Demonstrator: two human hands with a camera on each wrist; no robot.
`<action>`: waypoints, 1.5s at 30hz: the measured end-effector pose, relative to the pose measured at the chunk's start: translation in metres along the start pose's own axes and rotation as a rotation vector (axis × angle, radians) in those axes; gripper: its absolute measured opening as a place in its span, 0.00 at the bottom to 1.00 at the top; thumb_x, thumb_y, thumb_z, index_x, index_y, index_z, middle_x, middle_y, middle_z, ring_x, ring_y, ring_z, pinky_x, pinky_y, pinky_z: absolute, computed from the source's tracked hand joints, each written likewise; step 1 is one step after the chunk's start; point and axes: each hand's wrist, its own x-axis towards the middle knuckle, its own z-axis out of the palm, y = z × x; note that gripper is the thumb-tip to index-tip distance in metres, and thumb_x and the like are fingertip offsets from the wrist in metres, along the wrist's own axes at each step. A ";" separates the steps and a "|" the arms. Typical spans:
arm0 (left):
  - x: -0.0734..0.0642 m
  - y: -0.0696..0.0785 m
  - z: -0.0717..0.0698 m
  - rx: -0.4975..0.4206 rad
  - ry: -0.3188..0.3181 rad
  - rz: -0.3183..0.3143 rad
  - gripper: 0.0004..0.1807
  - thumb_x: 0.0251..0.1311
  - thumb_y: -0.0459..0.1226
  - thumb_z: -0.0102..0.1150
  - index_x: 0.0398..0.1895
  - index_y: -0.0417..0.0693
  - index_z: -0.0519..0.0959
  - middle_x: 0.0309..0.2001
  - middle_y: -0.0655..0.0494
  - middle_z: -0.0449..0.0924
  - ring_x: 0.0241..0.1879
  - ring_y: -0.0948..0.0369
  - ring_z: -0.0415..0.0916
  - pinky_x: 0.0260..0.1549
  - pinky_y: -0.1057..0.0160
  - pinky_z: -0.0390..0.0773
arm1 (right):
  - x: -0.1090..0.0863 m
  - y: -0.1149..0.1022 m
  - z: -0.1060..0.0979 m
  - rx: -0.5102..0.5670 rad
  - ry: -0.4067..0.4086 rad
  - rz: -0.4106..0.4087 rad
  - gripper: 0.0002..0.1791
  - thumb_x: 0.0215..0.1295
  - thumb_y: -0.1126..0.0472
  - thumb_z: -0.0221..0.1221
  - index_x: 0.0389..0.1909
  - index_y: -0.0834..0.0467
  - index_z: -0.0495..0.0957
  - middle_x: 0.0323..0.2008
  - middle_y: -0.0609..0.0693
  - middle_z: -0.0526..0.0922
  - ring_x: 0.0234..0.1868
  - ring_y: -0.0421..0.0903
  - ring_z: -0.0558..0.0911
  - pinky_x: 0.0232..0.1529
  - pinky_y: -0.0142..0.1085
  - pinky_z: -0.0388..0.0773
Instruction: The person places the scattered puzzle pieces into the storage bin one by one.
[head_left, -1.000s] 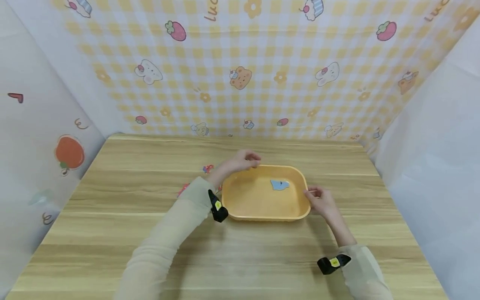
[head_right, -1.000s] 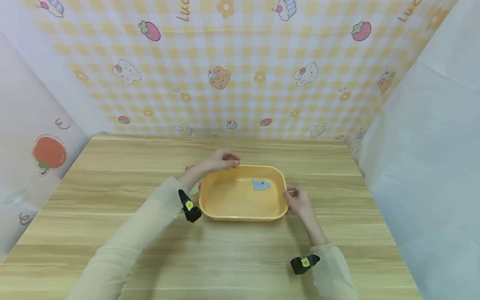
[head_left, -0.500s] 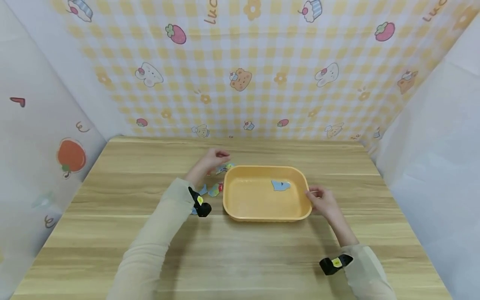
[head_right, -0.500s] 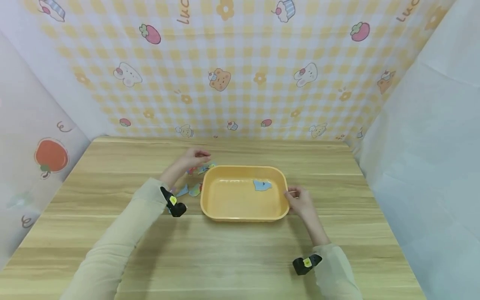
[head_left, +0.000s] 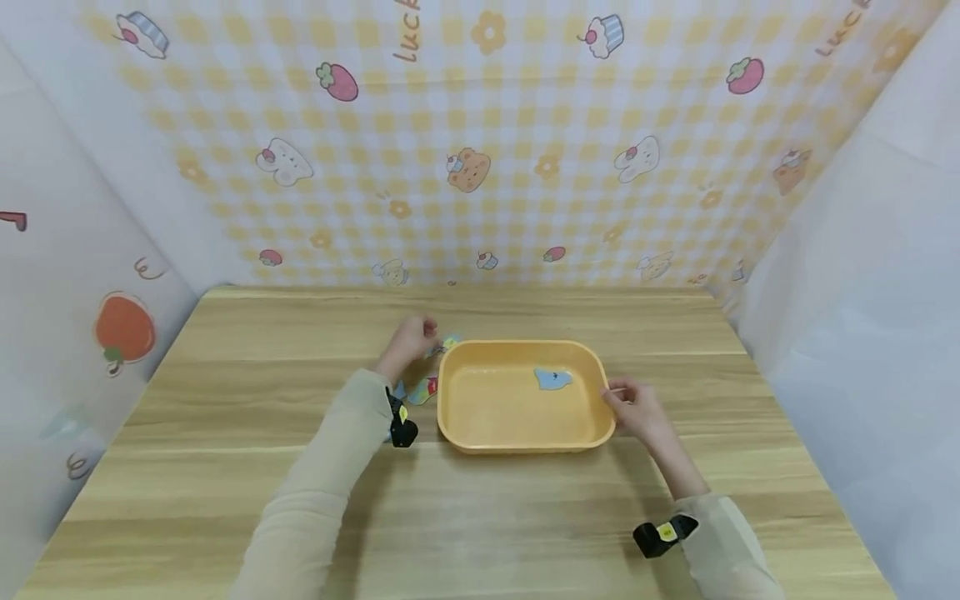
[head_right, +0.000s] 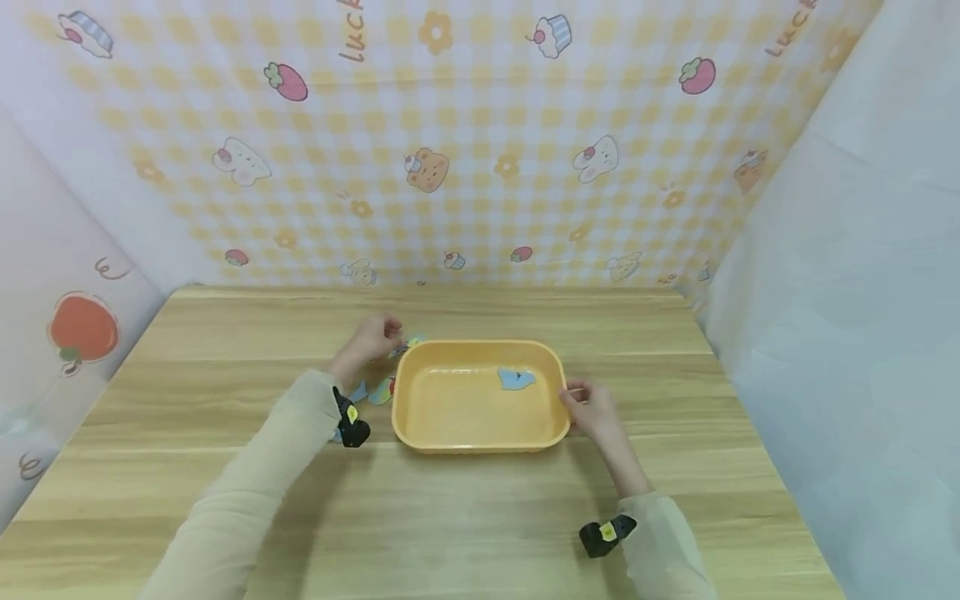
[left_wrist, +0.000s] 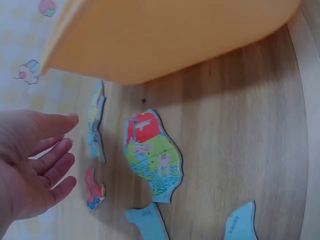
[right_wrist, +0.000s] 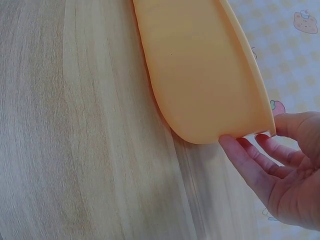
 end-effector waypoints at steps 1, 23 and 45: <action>0.000 0.000 0.001 0.021 0.001 0.006 0.23 0.58 0.31 0.54 0.57 0.32 0.66 0.55 0.37 0.70 0.56 0.46 0.68 0.57 0.54 0.70 | 0.000 0.000 0.001 0.003 -0.003 0.002 0.23 0.66 0.59 0.50 0.55 0.73 0.65 0.40 0.65 0.76 0.26 0.43 0.81 0.28 0.38 0.83; 0.008 0.003 0.007 0.337 -0.030 -0.030 0.14 0.55 0.36 0.60 0.42 0.34 0.76 0.45 0.42 0.77 0.46 0.47 0.72 0.53 0.49 0.67 | -0.004 -0.002 0.004 0.037 0.012 -0.004 0.21 0.66 0.60 0.50 0.54 0.72 0.66 0.38 0.64 0.77 0.26 0.43 0.81 0.28 0.38 0.83; 0.103 -0.088 0.020 0.137 -0.073 0.200 0.16 0.43 0.23 0.55 0.39 0.39 0.76 0.36 0.46 0.77 0.36 0.54 0.74 0.32 0.61 0.78 | -0.004 0.000 0.003 0.053 0.019 -0.014 0.22 0.66 0.61 0.51 0.53 0.74 0.66 0.39 0.67 0.76 0.27 0.43 0.80 0.27 0.38 0.82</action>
